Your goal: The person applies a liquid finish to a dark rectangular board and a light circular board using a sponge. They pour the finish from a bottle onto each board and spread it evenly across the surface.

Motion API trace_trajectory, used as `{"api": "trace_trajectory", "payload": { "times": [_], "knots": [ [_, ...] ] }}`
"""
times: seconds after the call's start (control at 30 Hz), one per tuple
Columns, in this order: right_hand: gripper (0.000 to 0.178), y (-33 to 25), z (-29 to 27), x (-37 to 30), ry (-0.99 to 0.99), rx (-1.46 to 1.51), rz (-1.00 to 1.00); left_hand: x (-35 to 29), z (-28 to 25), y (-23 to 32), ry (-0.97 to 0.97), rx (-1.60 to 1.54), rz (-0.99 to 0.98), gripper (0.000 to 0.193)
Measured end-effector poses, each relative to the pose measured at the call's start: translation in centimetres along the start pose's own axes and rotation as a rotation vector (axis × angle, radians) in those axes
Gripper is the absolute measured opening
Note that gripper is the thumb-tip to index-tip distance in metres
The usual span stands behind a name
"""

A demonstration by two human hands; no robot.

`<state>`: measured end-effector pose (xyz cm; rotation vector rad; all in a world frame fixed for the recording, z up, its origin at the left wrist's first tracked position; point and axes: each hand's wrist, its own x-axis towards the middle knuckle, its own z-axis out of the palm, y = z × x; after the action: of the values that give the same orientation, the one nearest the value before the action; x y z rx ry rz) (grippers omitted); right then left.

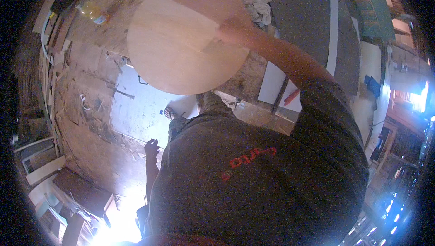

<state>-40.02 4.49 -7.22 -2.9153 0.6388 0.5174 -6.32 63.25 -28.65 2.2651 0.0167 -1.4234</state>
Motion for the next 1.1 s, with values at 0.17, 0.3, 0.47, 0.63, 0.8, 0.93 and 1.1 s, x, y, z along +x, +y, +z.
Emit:
{"api": "trace_trajectory", "payload": {
  "times": [0.17,0.3,0.47,0.63,0.8,0.93,1.1],
  "knots": [
    [0.037,-2.0,-1.0,-8.9,-0.168,0.026,0.144,1.1,0.4,4.9,0.011,0.021,0.071,0.052],
    [0.039,-3.4,-1.1,-12.8,-0.238,0.069,0.195,2.5,0.2,6.3,-0.012,0.006,0.110,0.052],
    [0.042,-6.2,-1.0,-9.9,0.351,0.264,0.197,5.3,-2.1,5.6,-0.061,0.095,0.118,0.051],
    [0.030,-9.3,0.0,-6.5,0.075,0.185,0.498,8.4,-6.2,7.3,-0.110,0.183,0.075,0.050],
    [0.025,-7.7,1.0,-5.1,0.067,0.256,0.822,11.5,-11.6,9.4,-0.175,0.202,0.195,0.054],
    [0.024,-12.2,-1.5,-5.6,-0.113,0.236,0.722,16.9,-19.0,7.5,-0.189,0.316,0.237,0.048],
    [0.025,-17.8,0.8,-10.0,-0.215,0.513,0.846,18.3,-27.6,9.4,-0.084,0.334,0.221,0.048]
  ]
}}
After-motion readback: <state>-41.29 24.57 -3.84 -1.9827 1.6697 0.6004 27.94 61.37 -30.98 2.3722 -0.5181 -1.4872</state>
